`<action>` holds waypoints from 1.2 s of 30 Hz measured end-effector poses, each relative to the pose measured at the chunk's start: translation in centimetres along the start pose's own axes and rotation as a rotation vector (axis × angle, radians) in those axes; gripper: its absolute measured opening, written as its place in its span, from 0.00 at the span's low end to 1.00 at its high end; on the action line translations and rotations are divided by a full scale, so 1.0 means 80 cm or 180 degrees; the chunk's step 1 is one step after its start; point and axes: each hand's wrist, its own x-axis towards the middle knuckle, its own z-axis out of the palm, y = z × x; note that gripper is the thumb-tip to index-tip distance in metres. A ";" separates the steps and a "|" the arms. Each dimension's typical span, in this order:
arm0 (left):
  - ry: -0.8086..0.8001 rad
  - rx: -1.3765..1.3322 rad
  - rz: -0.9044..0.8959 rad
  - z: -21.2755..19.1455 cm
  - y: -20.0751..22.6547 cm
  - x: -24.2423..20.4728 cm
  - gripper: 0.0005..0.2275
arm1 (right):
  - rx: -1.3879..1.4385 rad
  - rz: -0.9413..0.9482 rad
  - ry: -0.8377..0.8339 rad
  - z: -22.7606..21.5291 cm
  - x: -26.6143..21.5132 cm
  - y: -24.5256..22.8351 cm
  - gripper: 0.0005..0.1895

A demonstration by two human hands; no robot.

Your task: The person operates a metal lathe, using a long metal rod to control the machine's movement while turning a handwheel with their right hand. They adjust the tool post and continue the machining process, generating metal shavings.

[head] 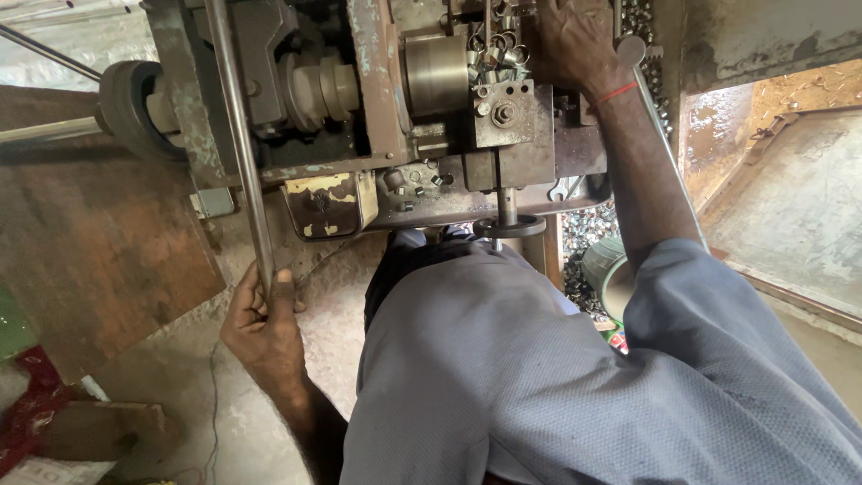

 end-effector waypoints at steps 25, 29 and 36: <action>0.0036 -0.0053 -0.0060 0.003 -0.002 0.002 0.15 | 0.1333 0.0423 -0.0452 -0.034 0.022 -0.073 0.24; 0.0043 0.0023 -0.0057 0.002 -0.006 0.001 0.16 | 0.1676 0.0272 -0.0499 -0.053 0.019 -0.083 0.20; -0.0044 -0.0241 0.0030 -0.003 -0.017 0.002 0.16 | 0.1233 0.0717 -0.0230 -0.060 0.013 -0.086 0.17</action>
